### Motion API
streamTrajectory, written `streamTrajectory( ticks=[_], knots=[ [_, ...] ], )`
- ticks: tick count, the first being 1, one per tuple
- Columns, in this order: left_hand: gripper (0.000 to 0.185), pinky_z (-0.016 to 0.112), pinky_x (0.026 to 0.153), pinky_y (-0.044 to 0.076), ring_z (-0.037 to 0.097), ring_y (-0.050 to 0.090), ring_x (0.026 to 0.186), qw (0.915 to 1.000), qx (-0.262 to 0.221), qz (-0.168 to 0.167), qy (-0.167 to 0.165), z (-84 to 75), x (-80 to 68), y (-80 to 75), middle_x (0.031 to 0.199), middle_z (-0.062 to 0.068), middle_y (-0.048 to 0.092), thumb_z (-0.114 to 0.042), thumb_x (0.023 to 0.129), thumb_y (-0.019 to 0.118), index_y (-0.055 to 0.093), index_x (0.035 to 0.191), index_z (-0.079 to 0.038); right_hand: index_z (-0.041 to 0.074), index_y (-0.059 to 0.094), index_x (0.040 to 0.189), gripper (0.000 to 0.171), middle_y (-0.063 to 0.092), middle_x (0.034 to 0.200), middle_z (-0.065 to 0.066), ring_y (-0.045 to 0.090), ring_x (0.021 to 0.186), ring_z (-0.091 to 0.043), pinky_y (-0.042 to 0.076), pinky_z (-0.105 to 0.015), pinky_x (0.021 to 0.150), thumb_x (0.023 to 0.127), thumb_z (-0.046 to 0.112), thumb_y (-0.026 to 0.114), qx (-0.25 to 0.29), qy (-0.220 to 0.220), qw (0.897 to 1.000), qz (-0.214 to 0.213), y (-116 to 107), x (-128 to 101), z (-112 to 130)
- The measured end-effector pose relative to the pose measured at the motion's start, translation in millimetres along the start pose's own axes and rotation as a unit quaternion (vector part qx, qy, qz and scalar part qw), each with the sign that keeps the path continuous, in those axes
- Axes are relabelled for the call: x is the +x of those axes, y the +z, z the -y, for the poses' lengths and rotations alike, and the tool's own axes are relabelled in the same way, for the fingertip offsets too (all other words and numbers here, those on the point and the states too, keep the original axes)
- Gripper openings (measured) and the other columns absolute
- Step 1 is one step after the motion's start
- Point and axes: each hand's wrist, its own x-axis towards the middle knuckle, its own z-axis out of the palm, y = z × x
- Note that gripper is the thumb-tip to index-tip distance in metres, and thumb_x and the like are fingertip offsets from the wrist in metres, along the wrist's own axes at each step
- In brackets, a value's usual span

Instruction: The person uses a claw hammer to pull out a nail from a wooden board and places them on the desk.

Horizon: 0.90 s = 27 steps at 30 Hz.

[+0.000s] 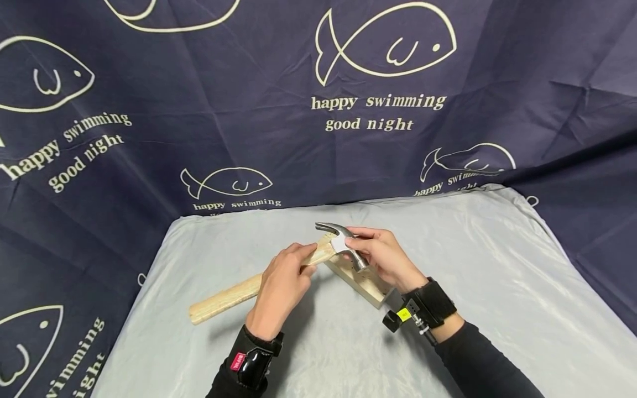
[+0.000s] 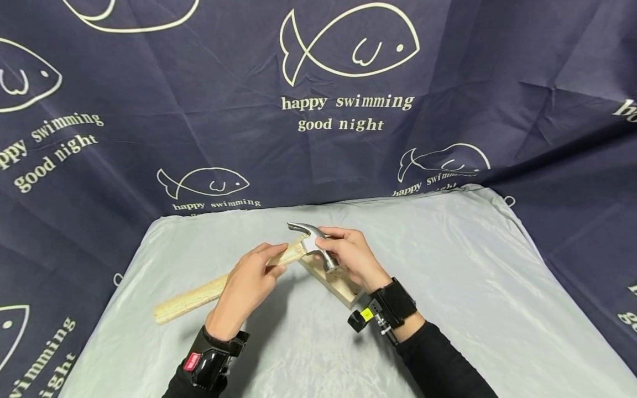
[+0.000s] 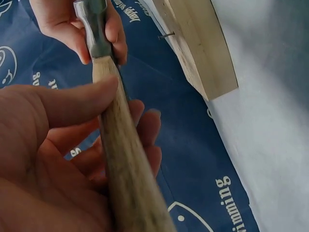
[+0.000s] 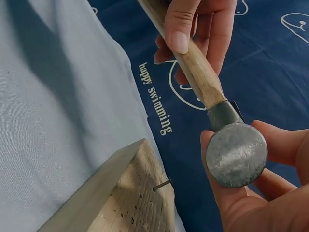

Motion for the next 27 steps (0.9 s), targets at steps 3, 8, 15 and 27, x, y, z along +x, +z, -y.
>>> streamTrajectory(
  ticks=[3,8,15,27],
  knots=[
    [0.043,0.043,0.082,0.054,0.019,0.067,0.092,1.0000,0.006,-0.004,-0.002,1.8,-0.3,-2.2,0.112,0.002,0.075,-0.013,0.093,0.084,0.074,0.134,-0.008,-0.007,0.055,0.148,0.051,0.066,0.123,-0.023,0.073,0.080,-0.018,0.062,-0.024,0.072,0.100,-0.001,0.070,0.005,-0.005,1.000,-0.004,-2.3,-0.1,-0.2],
    [0.037,0.040,0.076,0.054,0.016,0.065,0.086,0.9997,0.015,-0.016,-0.014,6.6,-1.0,-6.8,0.109,-0.001,0.075,-0.019,0.091,0.087,0.078,0.127,-0.012,-0.008,0.054,0.149,0.051,0.066,0.120,-0.023,0.074,0.079,-0.018,0.062,-0.025,0.074,0.100,-0.003,0.069,0.011,-0.007,1.000,-0.013,-9.2,0.1,0.6],
    [0.039,0.046,0.085,0.055,0.024,0.070,0.093,0.9990,0.015,-0.036,-0.020,14.5,-4.3,-13.9,0.112,0.003,0.075,-0.025,0.088,0.090,0.079,0.122,-0.010,-0.008,0.051,0.151,0.053,0.070,0.115,-0.016,0.074,0.080,-0.015,0.062,-0.026,0.076,0.101,-0.003,0.067,0.016,-0.003,1.000,-0.022,-18.9,-2.0,3.7],
    [0.039,0.056,0.091,0.045,0.039,0.062,0.107,0.9950,0.018,-0.072,-0.067,43.2,-15.4,-44.3,0.118,0.012,0.073,-0.042,0.099,0.077,0.080,0.118,-0.007,-0.007,0.041,0.158,0.059,0.069,0.118,-0.017,0.077,0.083,-0.018,0.062,-0.030,0.085,0.103,-0.005,0.063,0.053,0.002,0.998,-0.029,-39.4,-9.7,14.6]
  ],
)
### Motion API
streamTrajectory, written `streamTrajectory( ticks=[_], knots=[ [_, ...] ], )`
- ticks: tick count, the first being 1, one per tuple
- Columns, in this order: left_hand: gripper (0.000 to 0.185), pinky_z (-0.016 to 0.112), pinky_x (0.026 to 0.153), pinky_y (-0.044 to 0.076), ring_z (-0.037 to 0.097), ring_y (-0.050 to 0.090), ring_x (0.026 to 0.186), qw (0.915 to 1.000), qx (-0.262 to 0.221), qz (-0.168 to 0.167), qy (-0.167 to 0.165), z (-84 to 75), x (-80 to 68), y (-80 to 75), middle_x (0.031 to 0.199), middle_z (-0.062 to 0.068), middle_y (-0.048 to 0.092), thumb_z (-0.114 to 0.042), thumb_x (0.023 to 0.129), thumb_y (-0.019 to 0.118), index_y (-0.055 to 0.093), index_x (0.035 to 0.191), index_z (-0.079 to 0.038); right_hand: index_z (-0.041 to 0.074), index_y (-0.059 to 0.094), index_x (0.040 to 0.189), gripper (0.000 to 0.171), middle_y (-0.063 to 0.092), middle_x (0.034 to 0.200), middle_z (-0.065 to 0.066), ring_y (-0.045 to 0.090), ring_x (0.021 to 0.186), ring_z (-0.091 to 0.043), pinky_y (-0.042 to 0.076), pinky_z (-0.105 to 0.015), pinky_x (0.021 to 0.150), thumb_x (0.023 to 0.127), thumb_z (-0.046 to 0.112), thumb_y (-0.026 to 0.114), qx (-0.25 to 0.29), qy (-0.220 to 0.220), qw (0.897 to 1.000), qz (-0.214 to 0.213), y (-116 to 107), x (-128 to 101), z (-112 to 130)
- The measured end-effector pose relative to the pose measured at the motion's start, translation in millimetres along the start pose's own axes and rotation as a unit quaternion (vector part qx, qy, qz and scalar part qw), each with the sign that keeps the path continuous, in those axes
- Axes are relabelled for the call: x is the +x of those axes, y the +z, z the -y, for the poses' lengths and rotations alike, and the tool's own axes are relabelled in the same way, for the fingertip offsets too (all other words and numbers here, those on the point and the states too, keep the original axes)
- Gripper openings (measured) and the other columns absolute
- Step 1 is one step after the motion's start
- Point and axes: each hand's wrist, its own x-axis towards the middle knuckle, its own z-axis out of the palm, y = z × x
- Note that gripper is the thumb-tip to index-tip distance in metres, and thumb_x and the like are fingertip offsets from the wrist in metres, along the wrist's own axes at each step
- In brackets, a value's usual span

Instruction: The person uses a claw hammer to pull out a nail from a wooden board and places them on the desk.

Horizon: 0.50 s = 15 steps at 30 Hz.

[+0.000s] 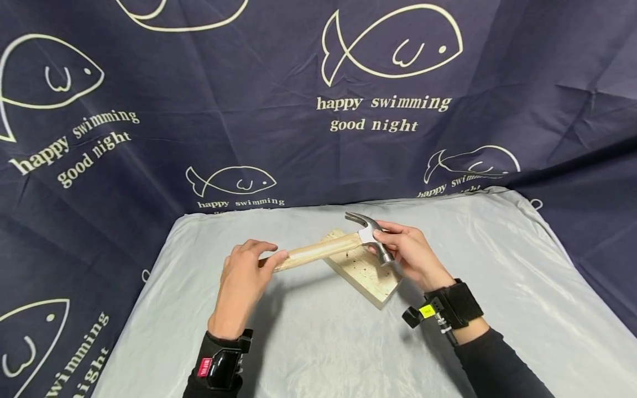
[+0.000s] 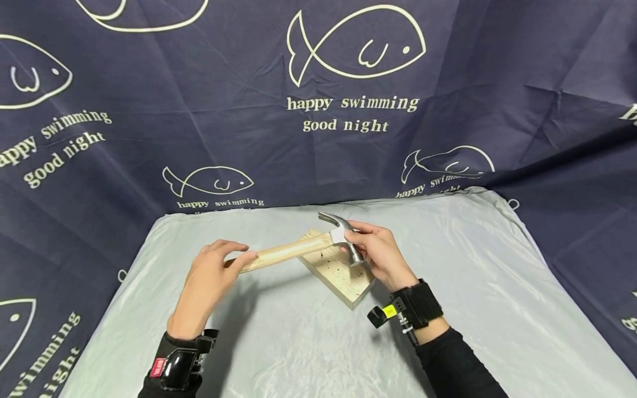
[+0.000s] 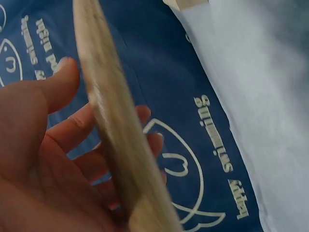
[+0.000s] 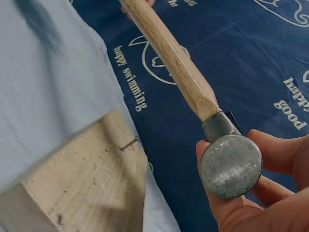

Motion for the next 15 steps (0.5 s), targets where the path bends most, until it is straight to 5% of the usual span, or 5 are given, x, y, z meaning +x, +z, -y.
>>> streamTrajectory(
  ticks=[4,9,15],
  knots=[
    [0.050,0.058,0.099,0.041,0.043,0.056,0.121,0.9993,-0.012,-0.012,-0.033,8.9,0.5,-7.8,0.129,0.017,0.068,-0.047,0.104,0.069,0.074,0.130,-0.005,-0.006,0.040,0.159,0.060,0.071,0.116,-0.016,0.077,0.081,-0.018,0.062,-0.028,0.080,0.104,-0.003,0.064,0.006,-0.002,1.000,-0.003,-6.0,-2.6,5.5],
    [0.084,0.056,0.107,0.041,0.039,0.052,0.128,0.9889,-0.099,-0.015,-0.109,13.5,0.4,-6.6,0.146,0.020,0.051,-0.061,0.106,0.056,0.035,0.162,-0.001,-0.007,0.040,0.158,0.059,0.076,0.102,-0.010,0.077,0.078,-0.015,0.061,-0.022,0.070,0.105,-0.002,0.064,-0.002,-0.010,1.000,-0.012,-13.1,-6.5,11.8],
    [0.085,0.051,0.105,0.040,0.036,0.052,0.124,0.9747,-0.163,-0.049,-0.145,16.6,-2.7,-0.5,0.143,0.017,0.052,-0.060,0.109,0.047,0.022,0.165,-0.001,-0.008,0.038,0.159,0.061,0.077,0.100,-0.011,0.077,0.079,-0.015,0.061,-0.022,0.067,0.105,0.001,0.066,0.008,-0.006,1.000,-0.014,-20.4,-10.8,17.0]
  ],
)
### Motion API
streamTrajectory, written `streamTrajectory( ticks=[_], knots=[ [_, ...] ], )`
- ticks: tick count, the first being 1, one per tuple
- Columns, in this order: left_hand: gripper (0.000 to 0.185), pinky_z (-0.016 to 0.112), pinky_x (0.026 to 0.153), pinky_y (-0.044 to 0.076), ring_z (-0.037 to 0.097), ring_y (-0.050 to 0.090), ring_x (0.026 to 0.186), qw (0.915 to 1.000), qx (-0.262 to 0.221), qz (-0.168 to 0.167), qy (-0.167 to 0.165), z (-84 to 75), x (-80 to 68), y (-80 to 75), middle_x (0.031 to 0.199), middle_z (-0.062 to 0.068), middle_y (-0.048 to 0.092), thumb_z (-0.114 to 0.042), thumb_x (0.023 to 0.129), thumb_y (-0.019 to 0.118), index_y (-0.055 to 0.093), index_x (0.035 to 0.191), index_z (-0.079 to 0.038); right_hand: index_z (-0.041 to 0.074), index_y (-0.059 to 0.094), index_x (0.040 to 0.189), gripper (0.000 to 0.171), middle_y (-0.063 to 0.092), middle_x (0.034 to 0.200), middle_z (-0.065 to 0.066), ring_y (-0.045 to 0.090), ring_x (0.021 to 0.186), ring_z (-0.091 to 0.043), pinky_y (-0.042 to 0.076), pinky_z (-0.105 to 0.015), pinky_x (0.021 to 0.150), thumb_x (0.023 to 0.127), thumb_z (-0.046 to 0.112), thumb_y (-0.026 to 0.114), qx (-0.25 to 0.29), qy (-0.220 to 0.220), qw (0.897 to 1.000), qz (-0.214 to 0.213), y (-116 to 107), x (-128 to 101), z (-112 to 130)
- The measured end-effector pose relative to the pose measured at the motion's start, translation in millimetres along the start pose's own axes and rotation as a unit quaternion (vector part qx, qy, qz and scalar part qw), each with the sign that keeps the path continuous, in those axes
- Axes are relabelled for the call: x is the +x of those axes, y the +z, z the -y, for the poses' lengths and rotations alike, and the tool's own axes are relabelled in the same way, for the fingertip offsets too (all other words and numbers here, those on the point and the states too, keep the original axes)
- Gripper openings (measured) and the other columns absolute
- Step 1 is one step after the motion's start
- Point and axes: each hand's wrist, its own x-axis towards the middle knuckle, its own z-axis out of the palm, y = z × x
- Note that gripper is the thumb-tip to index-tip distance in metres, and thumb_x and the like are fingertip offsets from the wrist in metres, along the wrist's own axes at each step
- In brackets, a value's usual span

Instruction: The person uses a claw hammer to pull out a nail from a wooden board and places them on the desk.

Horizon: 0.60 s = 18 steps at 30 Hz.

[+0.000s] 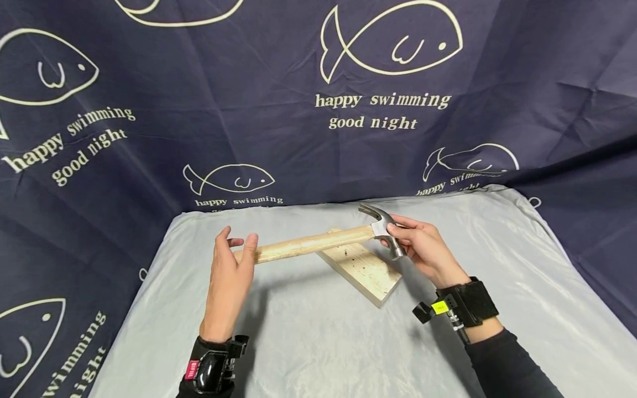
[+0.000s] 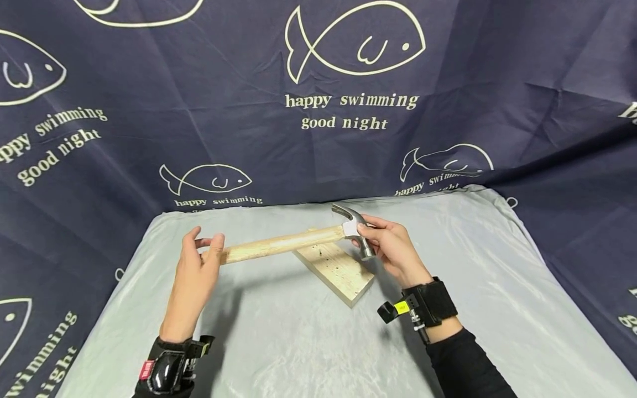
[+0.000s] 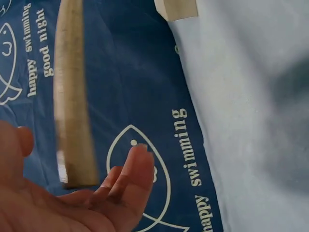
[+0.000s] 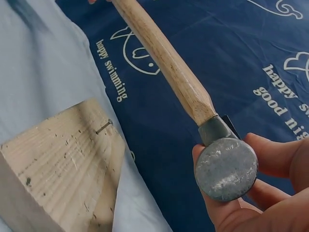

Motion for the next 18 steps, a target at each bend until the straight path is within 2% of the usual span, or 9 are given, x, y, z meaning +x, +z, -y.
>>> streamTrajectory(
  ticks=[2,7,10,14,18],
  knots=[
    [0.084,0.048,0.102,0.040,0.035,0.054,0.117,0.9999,-0.010,0.007,-0.002,2.7,0.1,1.0,0.133,0.018,0.057,-0.060,0.111,0.042,0.021,0.165,0.000,-0.009,0.037,0.159,0.062,0.078,0.100,-0.010,0.077,0.080,-0.015,0.061,-0.021,0.068,0.105,0.002,0.065,0.003,0.001,1.000,-0.002,-1.6,-0.8,1.5],
    [0.084,0.042,0.092,0.054,0.035,0.067,0.104,0.9964,-0.053,0.056,-0.035,6.4,-1.1,8.8,0.121,0.020,0.063,-0.063,0.111,0.026,0.015,0.166,0.000,-0.010,0.034,0.159,0.064,0.079,0.096,-0.009,0.078,0.081,-0.014,0.061,-0.022,0.070,0.106,0.004,0.066,0.009,-0.001,1.000,-0.012,-6.9,-3.3,5.6],
    [0.081,0.043,0.086,0.061,0.039,0.070,0.105,0.9905,-0.105,0.069,-0.055,9.0,-3.7,19.1,0.131,0.022,0.057,-0.063,0.111,0.023,0.019,0.163,-0.001,-0.011,0.034,0.159,0.064,0.079,0.098,-0.011,0.078,0.081,-0.015,0.061,-0.023,0.070,0.105,0.003,0.066,0.011,-0.006,1.000,-0.014,-9.3,-4.1,7.8],
    [0.076,0.042,0.085,0.063,0.041,0.071,0.106,0.9784,-0.178,0.075,-0.074,15.9,-8.5,36.8,0.139,0.023,0.048,-0.063,0.111,0.024,0.030,0.151,0.002,-0.012,0.033,0.159,0.063,0.079,0.099,-0.012,0.078,0.079,-0.014,0.060,-0.021,0.067,0.105,0.000,0.065,0.008,-0.011,1.000,-0.023,-12.6,-4.2,8.9],
    [0.073,0.040,0.086,0.062,0.042,0.071,0.105,0.9703,-0.215,0.072,-0.084,21.6,-13.1,49.8,0.138,0.022,0.045,-0.064,0.111,0.025,0.038,0.139,0.002,-0.011,0.033,0.159,0.064,0.079,0.099,-0.011,0.077,0.079,-0.013,0.060,-0.021,0.067,0.105,-0.001,0.065,0.006,-0.009,1.000,-0.026,-15.8,-4.2,7.7]
  ],
)
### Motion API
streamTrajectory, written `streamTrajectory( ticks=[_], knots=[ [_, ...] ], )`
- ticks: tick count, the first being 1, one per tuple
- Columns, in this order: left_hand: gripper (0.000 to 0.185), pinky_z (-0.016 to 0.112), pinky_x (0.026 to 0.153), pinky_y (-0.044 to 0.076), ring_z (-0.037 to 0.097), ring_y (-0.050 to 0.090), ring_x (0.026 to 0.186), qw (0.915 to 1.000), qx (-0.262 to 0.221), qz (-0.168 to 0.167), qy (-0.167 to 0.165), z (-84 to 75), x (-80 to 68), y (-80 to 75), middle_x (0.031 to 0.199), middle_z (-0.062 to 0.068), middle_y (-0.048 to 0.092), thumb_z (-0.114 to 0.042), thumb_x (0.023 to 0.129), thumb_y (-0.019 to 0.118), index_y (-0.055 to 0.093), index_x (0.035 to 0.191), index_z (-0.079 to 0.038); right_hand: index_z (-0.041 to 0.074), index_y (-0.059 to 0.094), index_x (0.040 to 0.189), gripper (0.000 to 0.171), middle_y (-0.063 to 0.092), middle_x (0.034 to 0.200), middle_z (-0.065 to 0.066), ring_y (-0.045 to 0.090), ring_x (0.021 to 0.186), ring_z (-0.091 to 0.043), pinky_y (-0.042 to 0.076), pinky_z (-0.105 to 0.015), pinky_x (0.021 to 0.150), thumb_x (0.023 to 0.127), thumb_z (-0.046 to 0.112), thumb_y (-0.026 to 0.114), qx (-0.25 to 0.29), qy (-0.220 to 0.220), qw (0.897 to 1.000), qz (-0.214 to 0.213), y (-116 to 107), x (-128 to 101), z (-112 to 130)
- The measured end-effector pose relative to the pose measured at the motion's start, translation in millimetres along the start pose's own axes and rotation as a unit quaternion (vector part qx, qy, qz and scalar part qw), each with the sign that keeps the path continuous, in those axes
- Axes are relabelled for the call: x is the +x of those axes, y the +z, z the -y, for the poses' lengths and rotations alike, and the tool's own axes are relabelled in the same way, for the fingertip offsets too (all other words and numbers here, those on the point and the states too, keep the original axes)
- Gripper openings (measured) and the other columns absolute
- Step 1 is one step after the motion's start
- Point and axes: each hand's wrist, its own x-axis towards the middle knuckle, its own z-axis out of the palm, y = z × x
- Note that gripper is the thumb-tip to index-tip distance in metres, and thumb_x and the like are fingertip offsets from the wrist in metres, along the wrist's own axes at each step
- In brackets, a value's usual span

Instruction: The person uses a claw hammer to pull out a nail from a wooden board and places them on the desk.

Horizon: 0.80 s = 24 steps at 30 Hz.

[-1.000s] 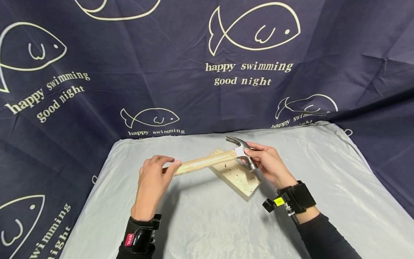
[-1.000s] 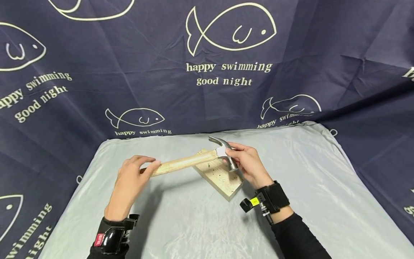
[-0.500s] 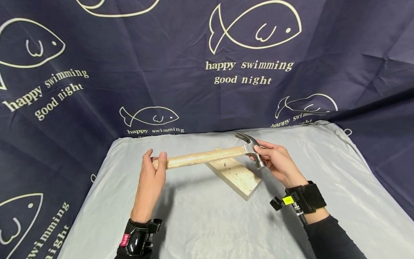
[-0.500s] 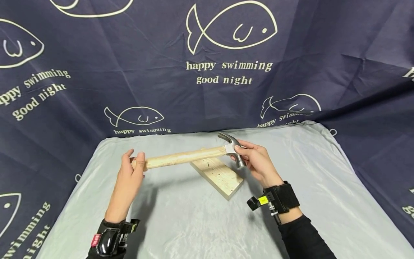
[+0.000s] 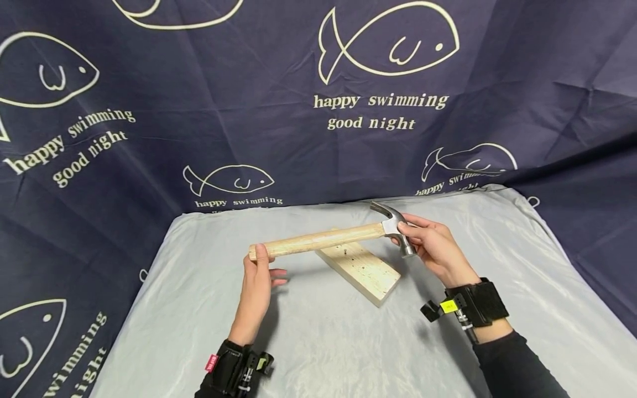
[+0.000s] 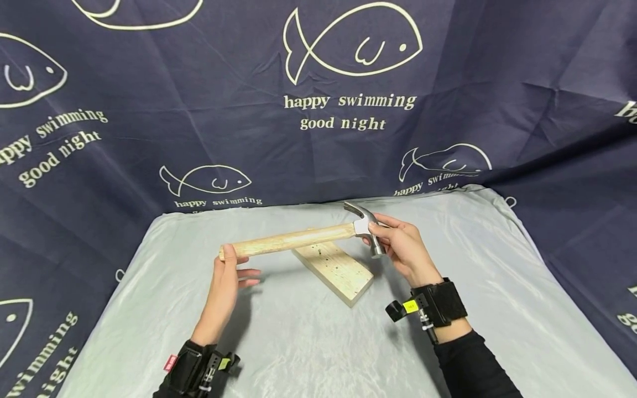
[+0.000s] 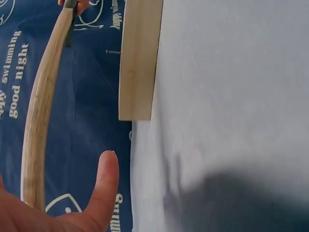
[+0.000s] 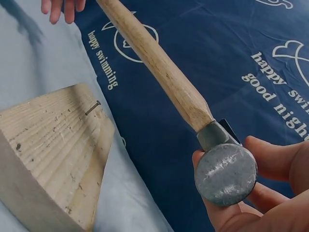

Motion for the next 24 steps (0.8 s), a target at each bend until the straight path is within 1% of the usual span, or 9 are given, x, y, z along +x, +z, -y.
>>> streamTrajectory(
  ticks=[2,4,7,10,12,16,17,19,24],
  knots=[
    [0.070,0.042,0.085,0.062,0.042,0.072,0.102,0.9993,-0.038,-0.004,0.000,2.0,0.2,5.1,0.136,0.023,0.044,-0.063,0.112,0.026,0.039,0.137,0.001,-0.011,0.033,0.159,0.064,0.079,0.098,-0.009,0.077,0.080,-0.013,0.060,-0.021,0.068,0.105,0.000,0.065,-0.004,0.002,1.000,-0.001,-0.7,0.4,-2.0],
    [0.067,0.042,0.084,0.063,0.039,0.073,0.098,0.9963,-0.085,-0.010,-0.005,2.1,0.2,11.7,0.133,0.023,0.046,-0.061,0.112,0.028,0.039,0.138,0.001,-0.011,0.034,0.159,0.063,0.079,0.099,-0.009,0.077,0.081,-0.013,0.060,-0.021,0.069,0.105,0.001,0.065,-0.004,0.004,1.000,-0.002,-0.6,1.0,-4.7],
    [0.061,0.042,0.083,0.063,0.034,0.074,0.096,0.9875,-0.157,-0.018,-0.004,0.7,0.0,24.3,0.129,0.022,0.050,-0.056,0.114,0.034,0.040,0.137,0.000,-0.012,0.034,0.159,0.063,0.079,0.098,-0.010,0.077,0.080,-0.013,0.061,-0.022,0.071,0.106,0.001,0.065,0.003,0.006,1.000,-0.001,1.1,2.5,-9.9],
    [0.052,0.040,0.086,0.062,0.031,0.074,0.098,0.9779,-0.207,-0.027,0.017,-1.7,-0.4,36.7,0.124,0.019,0.059,-0.048,0.115,0.043,0.044,0.133,0.001,-0.011,0.034,0.159,0.062,0.078,0.097,-0.010,0.077,0.079,-0.013,0.062,-0.023,0.072,0.106,0.001,0.064,0.008,0.010,1.000,0.003,4.9,3.3,-15.5],
    [0.044,0.040,0.090,0.061,0.030,0.074,0.101,0.9675,-0.248,-0.036,0.037,-3.9,-0.4,43.9,0.118,0.017,0.064,-0.040,0.115,0.049,0.047,0.128,0.002,-0.011,0.034,0.159,0.061,0.077,0.099,-0.010,0.076,0.079,-0.013,0.062,-0.025,0.076,0.106,0.001,0.063,0.008,0.012,1.000,0.007,7.4,3.2,-19.1],
    [0.029,0.043,0.096,0.059,0.026,0.072,0.106,0.9387,-0.333,-0.062,0.065,-9.9,-1.3,53.7,0.111,0.015,0.064,-0.022,0.113,0.058,0.050,0.122,0.004,-0.011,0.034,0.159,0.062,0.074,0.107,-0.011,0.075,0.085,-0.013,0.061,-0.030,0.088,0.106,0.001,0.064,0.000,0.018,1.000,0.012,12.9,2.5,-26.0],
    [0.027,0.043,0.097,0.059,0.025,0.071,0.107,0.9329,-0.347,-0.069,0.067,-11.2,-1.7,55.0,0.113,0.014,0.063,-0.019,0.112,0.059,0.049,0.123,0.004,-0.011,0.034,0.159,0.062,0.073,0.110,-0.012,0.074,0.086,-0.013,0.060,-0.031,0.090,0.106,0.001,0.064,-0.006,0.019,1.000,0.012,14.0,2.3,-27.6],
    [0.028,0.042,0.097,0.059,0.024,0.070,0.108,0.9248,-0.367,-0.078,0.064,-13.7,-1.7,57.0,0.116,0.015,0.061,-0.012,0.109,0.063,0.048,0.126,0.005,-0.011,0.035,0.158,0.062,0.073,0.114,-0.012,0.074,0.090,-0.014,0.058,-0.032,0.094,0.106,0.002,0.065,-0.019,0.021,1.000,0.010,14.9,2.2,-30.7],
    [0.038,0.041,0.096,0.059,0.026,0.069,0.111,0.9166,-0.390,-0.075,0.044,-13.3,-0.2,57.9,0.122,0.017,0.061,-0.003,0.104,0.069,0.044,0.131,0.006,-0.012,0.037,0.157,0.061,0.075,0.111,-0.009,0.076,0.091,-0.015,0.060,-0.032,0.092,0.106,0.004,0.065,-0.044,0.019,0.999,0.006,13.5,-0.6,-34.8]
  ],
)
